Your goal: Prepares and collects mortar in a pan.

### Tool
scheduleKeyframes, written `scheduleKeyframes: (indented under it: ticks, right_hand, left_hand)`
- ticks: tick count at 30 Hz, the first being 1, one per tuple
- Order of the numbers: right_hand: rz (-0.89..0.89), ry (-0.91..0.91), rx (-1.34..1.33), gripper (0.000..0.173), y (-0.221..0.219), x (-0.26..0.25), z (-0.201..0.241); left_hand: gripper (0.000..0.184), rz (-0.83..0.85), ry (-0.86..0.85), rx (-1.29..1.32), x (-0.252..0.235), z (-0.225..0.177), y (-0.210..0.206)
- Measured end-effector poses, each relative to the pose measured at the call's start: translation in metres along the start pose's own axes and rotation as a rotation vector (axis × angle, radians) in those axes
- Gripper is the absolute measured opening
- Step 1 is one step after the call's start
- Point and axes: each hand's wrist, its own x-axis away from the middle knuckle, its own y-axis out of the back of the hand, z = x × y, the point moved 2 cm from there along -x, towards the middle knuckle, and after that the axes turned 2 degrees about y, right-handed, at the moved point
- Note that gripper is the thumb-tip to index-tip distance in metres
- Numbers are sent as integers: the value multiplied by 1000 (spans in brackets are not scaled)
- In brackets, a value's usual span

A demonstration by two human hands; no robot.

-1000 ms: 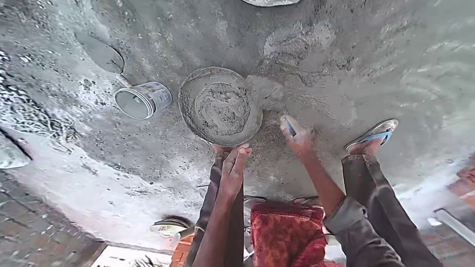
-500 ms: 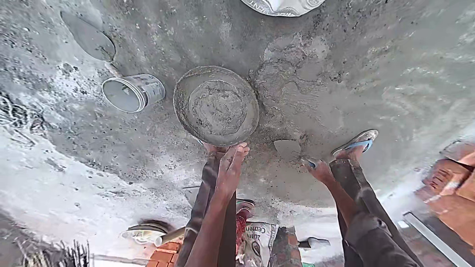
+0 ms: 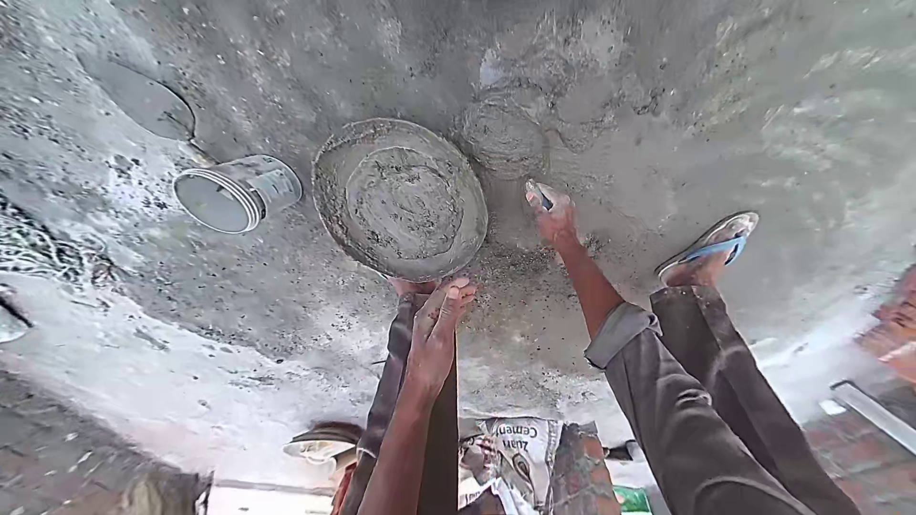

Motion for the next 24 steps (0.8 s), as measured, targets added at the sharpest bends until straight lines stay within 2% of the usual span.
scheduleKeyframes:
  ticks: [3, 7, 9, 12, 14, 15, 17, 18, 21, 24]
  right_hand:
    - [-94, 38, -11, 49, 31, 19, 12]
    - [-123, 117, 125, 51, 74, 79, 64]
    - [-157, 145, 178, 49, 78, 108, 92]
    - [-210, 262, 148, 45, 37, 151, 120]
    - [-117, 253, 195, 44, -4, 161, 128]
    - [-17, 217, 244, 45, -18, 160, 130]
    - [94, 183, 246, 47, -28, 152, 135]
    - [68, 184, 175, 47, -24, 145, 134]
    - [-52, 63, -58, 47, 33, 125, 106]
    - [-184, -70, -37, 48, 120, 59, 38]
  left_hand:
    - [49, 6, -35, 49, -2, -4, 4]
    - [47, -19, -28, 94, 2, -12, 15]
    - [46, -24, -34, 119, 1, -15, 21]
    - [47, -39, -38, 151, 1, -17, 30]
    - [47, -47, -37, 174, 0, -16, 33]
    - [47, -46, -32, 182, 1, -16, 33]
    - [47, -45, -29, 179, 0, -17, 33]
    - [47, -48, -34, 179, -3, -18, 33]
    - [47, -41, -20, 186, 0, -15, 30]
    - [47, -30, -38, 180, -1, -18, 26]
